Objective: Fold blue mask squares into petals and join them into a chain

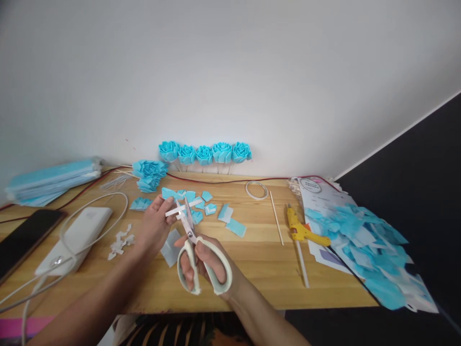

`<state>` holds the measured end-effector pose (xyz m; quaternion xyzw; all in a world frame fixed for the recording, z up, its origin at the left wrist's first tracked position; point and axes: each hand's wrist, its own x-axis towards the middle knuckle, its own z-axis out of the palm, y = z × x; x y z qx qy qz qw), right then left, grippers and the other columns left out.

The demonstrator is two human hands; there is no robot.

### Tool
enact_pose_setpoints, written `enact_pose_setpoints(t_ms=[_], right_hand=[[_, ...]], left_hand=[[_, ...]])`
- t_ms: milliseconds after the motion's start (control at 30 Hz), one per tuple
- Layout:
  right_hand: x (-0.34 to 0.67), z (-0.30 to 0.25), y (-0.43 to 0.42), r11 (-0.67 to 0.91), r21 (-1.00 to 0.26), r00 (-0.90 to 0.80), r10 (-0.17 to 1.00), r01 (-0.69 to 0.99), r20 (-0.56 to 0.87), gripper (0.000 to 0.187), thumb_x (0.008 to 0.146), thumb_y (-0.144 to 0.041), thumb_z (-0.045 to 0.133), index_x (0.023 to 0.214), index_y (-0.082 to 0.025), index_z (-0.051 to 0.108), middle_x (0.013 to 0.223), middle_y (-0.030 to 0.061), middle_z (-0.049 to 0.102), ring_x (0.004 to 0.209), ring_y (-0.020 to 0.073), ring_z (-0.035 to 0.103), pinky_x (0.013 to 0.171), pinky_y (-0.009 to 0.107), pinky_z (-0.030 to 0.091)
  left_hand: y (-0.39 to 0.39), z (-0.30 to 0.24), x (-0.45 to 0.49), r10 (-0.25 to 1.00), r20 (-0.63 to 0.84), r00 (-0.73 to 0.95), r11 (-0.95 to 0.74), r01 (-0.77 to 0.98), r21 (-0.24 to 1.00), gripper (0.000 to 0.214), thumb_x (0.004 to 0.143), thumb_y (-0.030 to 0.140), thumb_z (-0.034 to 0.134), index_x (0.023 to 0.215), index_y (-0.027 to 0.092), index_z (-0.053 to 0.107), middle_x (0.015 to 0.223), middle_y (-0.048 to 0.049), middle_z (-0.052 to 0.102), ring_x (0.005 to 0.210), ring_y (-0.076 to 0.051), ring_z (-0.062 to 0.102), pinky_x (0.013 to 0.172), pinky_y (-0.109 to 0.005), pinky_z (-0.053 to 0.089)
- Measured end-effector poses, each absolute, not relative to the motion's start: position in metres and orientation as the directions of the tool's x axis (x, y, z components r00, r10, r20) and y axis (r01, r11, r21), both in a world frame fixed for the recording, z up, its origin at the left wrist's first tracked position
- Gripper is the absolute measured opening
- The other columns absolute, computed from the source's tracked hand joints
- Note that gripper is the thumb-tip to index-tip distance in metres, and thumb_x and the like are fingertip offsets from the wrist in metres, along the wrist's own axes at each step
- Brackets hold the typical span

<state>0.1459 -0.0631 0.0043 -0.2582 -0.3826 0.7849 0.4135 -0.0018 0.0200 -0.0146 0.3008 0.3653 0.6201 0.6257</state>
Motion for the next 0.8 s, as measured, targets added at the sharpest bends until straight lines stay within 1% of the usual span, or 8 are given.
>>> enact_pose_setpoints(t_ms=[133, 333, 433, 600, 800], right_hand=[[0.145, 0.001, -0.065, -0.380, -0.775, -0.496, 0.863, -0.504, -0.100, 0.052, 0.083, -0.063, 0.055, 0.101, -0.015, 0.062, 0.058, -0.0028, 0.050, 0.042, 0.0085, 0.044, 0.037, 0.020, 0.034], [0.144, -0.006, -0.065, -0.419, -0.702, -0.495, 0.862, -0.576, -0.108, 0.046, 0.083, -0.058, 0.059, 0.095, -0.014, 0.065, 0.055, -0.0041, 0.049, 0.036, 0.0050, 0.038, 0.032, 0.017, 0.032], [0.144, -0.006, -0.065, -0.400, -0.715, -0.490, 0.867, -0.573, -0.092, 0.044, 0.083, -0.056, 0.060, 0.095, -0.014, 0.065, 0.054, -0.0046, 0.048, 0.034, 0.0043, 0.037, 0.031, 0.016, 0.031], [0.145, -0.008, -0.066, -0.382, -0.745, -0.462, 0.880, -0.547, -0.112, 0.044, 0.083, -0.055, 0.062, 0.096, -0.013, 0.065, 0.052, -0.0051, 0.047, 0.034, 0.0034, 0.034, 0.030, 0.015, 0.029], [0.145, -0.008, -0.068, -0.390, -0.744, -0.449, 0.883, -0.543, -0.135, 0.045, 0.080, -0.054, 0.065, 0.096, -0.012, 0.065, 0.053, -0.0052, 0.047, 0.034, 0.0024, 0.032, 0.030, 0.015, 0.029]], left_hand=[[0.020, -0.014, -0.001, 0.998, -0.061, -0.023, 0.037, -0.565, 0.825, 0.029, 0.076, 0.032, 0.073, 0.074, 0.018, 0.048, 0.051, 0.0108, 0.037, 0.040, -0.002, 0.029, 0.042, -0.014, 0.027], [0.019, -0.014, 0.000, 0.999, -0.043, -0.012, 0.028, -0.573, 0.819, 0.026, 0.078, 0.031, 0.071, 0.074, 0.017, 0.049, 0.050, 0.0107, 0.037, 0.040, -0.002, 0.030, 0.043, -0.014, 0.027], [0.019, -0.015, 0.000, 0.999, -0.044, -0.024, 0.022, -0.576, 0.817, 0.026, 0.077, 0.031, 0.073, 0.075, 0.017, 0.051, 0.050, 0.0105, 0.038, 0.041, -0.002, 0.030, 0.041, -0.013, 0.026], [0.019, -0.015, 0.000, 0.998, -0.046, -0.041, 0.014, -0.576, 0.817, 0.026, 0.074, 0.031, 0.075, 0.075, 0.017, 0.053, 0.050, 0.0101, 0.039, 0.042, -0.002, 0.031, 0.040, -0.012, 0.025], [0.020, -0.015, 0.000, 0.999, -0.024, -0.045, -0.005, -0.558, 0.830, 0.024, 0.075, 0.032, 0.074, 0.075, 0.017, 0.055, 0.052, 0.0093, 0.041, 0.043, -0.003, 0.032, 0.040, -0.012, 0.025]])
